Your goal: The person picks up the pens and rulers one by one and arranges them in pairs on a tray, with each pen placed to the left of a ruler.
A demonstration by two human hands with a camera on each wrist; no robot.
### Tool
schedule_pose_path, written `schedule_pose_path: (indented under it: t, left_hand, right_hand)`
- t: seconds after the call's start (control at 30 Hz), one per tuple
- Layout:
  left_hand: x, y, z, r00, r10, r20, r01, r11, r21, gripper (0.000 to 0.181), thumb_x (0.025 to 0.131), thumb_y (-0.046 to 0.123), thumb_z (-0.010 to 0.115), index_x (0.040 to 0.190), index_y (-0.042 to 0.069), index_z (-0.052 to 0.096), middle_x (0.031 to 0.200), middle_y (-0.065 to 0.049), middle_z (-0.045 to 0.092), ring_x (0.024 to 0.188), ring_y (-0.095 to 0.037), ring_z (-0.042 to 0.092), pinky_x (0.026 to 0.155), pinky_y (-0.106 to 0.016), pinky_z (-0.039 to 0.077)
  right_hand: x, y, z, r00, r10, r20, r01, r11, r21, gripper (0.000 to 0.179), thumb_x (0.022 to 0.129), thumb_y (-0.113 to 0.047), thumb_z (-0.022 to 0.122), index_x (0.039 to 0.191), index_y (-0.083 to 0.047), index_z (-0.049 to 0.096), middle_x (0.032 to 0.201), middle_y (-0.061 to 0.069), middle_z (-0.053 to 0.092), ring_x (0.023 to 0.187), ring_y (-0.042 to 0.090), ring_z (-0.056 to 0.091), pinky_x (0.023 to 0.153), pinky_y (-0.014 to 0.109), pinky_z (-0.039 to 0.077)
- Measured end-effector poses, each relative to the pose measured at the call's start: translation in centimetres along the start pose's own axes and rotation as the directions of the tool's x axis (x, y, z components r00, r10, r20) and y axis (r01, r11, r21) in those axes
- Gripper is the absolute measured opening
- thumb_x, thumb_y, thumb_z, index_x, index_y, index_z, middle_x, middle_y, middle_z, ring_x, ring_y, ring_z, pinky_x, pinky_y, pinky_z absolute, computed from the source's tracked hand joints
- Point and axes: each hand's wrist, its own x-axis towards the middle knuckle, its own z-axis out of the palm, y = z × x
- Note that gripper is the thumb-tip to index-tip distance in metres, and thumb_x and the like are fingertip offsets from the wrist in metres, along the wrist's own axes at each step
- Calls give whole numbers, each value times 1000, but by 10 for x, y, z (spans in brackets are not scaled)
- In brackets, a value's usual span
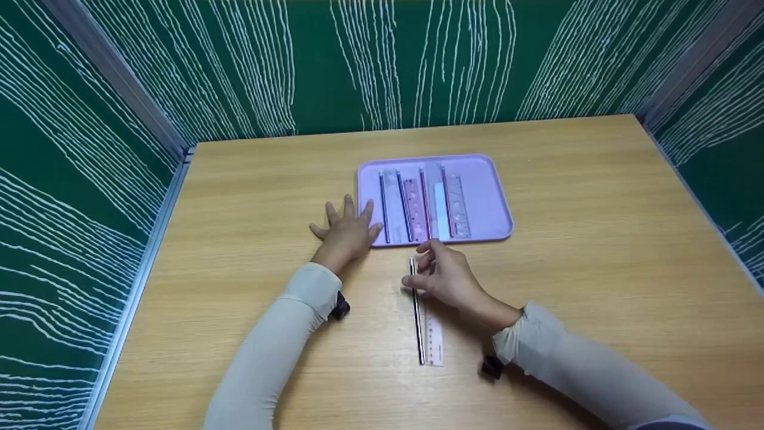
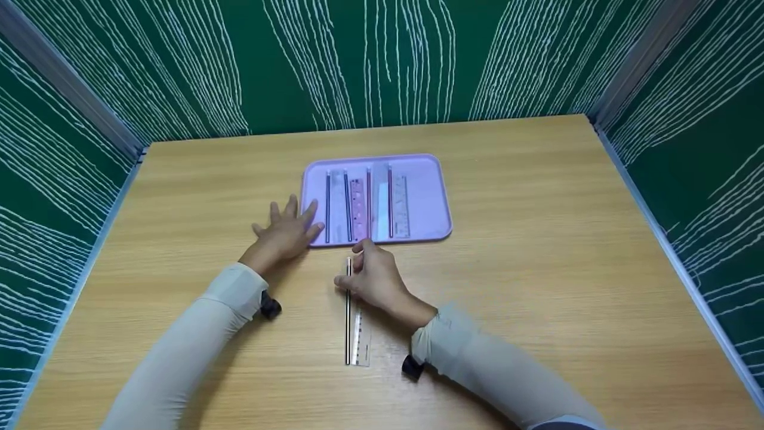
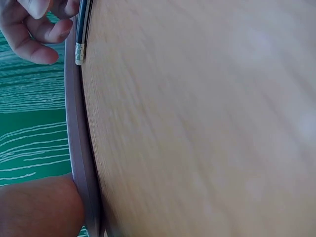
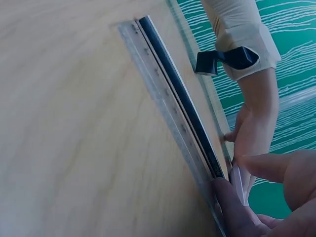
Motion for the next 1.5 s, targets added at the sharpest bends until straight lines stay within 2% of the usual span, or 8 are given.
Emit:
schedule_pose_path:
  t: [0.1, 0.2, 0.33, 0.6, 1.0, 1.17, 1.5]
  left_hand:
    - [0, 0, 0, 1000, 0, 1, 0, 1000, -6, 65, 105, 61, 35, 163, 40, 13, 173, -12, -8, 152, -55, -14, 104, -89, -3]
    - [-1, 0, 0, 1000, -1, 2, 1, 1000, -11, 65, 105, 61, 35, 163, 41, 13, 173, -11, -8, 153, -54, -14, 104, -89, -4]
    - [-1, 0, 0, 1000, -4, 3, 4, 1000, -14, 65, 105, 61, 35, 163, 41, 14, 173, -11, -8, 153, -54, -14, 105, -89, -4]
    - [1, 1, 0, 1000, -7, 12, 7, 1000, 10, 64, 106, 60, 35, 163, 40, 15, 173, -13, -5, 153, -55, -12, 104, -90, 0]
    - [-1, 2, -2, 1000, -10, 13, 10, 1000, -2, 64, 106, 60, 34, 163, 41, 14, 173, -12, -6, 153, -54, -13, 104, -89, -2]
    - [-1, 2, -2, 1000, -9, 10, 9, 1000, -3, 64, 106, 60, 34, 163, 41, 15, 173, -12, -6, 153, -54, -13, 104, -89, -3]
    - [0, 1, -1, 1000, -7, 15, 7, 1000, -6, 65, 106, 60, 35, 163, 40, 15, 173, -12, -6, 153, -54, -14, 104, -90, -2]
  right_hand:
    - [-1, -1, 2, 999, -39, -14, 38, 996, -84, 67, 65, -13, 97, 119, -3, 59, 93, 7, 66, 74, 16, 62, 65, 31, 59]
    - [0, -1, 4, 995, -96, -25, 90, 978, -190, 71, 61, -12, 98, 120, -3, 59, 89, 3, 65, 75, 14, 59, 73, 31, 53]
    - [-1, 0, 5, 991, -133, -16, 126, 964, -234, 71, 59, -4, 95, 120, -1, 59, 89, 3, 65, 74, 12, 61, 74, 31, 53]
    - [1, -1, 3, 991, -134, -8, 129, 966, -223, 67, 59, 2, 85, 121, 0, 59, 88, 5, 67, 72, 11, 60, 70, 29, 52]
    - [2, -1, 1, 992, -128, -6, 122, 963, -241, 69, 55, 1, 85, 119, -1, 59, 89, 4, 67, 76, 15, 59, 73, 32, 52]
    - [1, -2, 0, 995, -96, -1, 93, 972, -216, 68, 55, 3, 84, 118, -2, 59, 94, 5, 68, 80, 17, 60, 74, 30, 51]
    - [-5, -2, -4, 997, -66, 27, 68, 994, -83, 62, 62, 6, 82, 117, -1, 57, 99, 9, 66, 77, 17, 67, 70, 25, 56]
